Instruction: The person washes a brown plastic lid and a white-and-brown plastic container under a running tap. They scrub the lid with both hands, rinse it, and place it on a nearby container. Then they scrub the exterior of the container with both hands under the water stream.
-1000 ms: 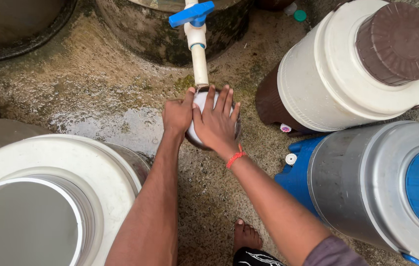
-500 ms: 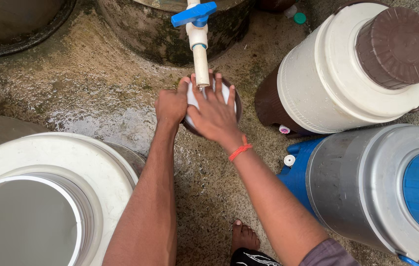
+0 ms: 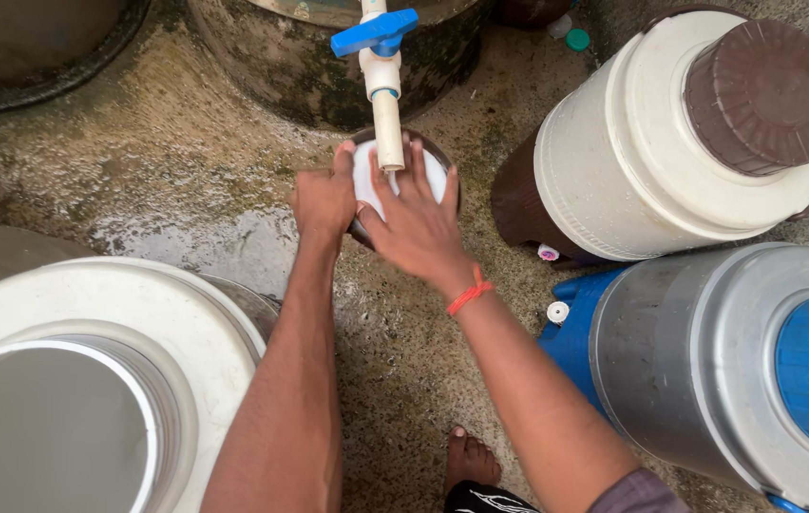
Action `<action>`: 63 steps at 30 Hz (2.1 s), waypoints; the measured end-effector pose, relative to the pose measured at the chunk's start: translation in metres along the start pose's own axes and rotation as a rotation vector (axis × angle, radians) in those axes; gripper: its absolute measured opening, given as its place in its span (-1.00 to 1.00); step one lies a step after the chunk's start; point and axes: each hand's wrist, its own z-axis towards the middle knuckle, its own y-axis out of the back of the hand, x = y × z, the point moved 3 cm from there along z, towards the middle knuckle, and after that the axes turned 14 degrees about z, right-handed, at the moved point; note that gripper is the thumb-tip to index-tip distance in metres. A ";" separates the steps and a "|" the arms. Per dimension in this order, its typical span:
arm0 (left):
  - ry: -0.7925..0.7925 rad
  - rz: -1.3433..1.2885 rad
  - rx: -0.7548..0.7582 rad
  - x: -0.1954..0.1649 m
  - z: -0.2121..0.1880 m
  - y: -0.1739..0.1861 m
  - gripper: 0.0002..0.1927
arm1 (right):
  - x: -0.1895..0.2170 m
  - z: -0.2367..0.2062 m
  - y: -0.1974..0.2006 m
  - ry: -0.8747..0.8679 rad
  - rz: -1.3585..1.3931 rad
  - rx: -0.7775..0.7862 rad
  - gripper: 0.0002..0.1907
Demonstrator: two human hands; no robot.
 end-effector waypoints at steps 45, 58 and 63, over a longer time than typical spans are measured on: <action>-0.614 0.443 -0.303 -0.047 -0.065 -0.015 -0.33 | -0.061 -0.020 -0.045 -0.686 1.233 -0.778 -0.39; 0.357 -0.544 -0.305 -0.015 -0.002 0.006 -0.77 | -0.081 -0.030 -0.040 -0.788 1.337 -0.323 -0.45; 0.509 -0.793 0.078 0.004 -0.020 -0.016 -0.70 | -0.080 -0.020 -0.037 -0.849 1.314 -0.282 -0.38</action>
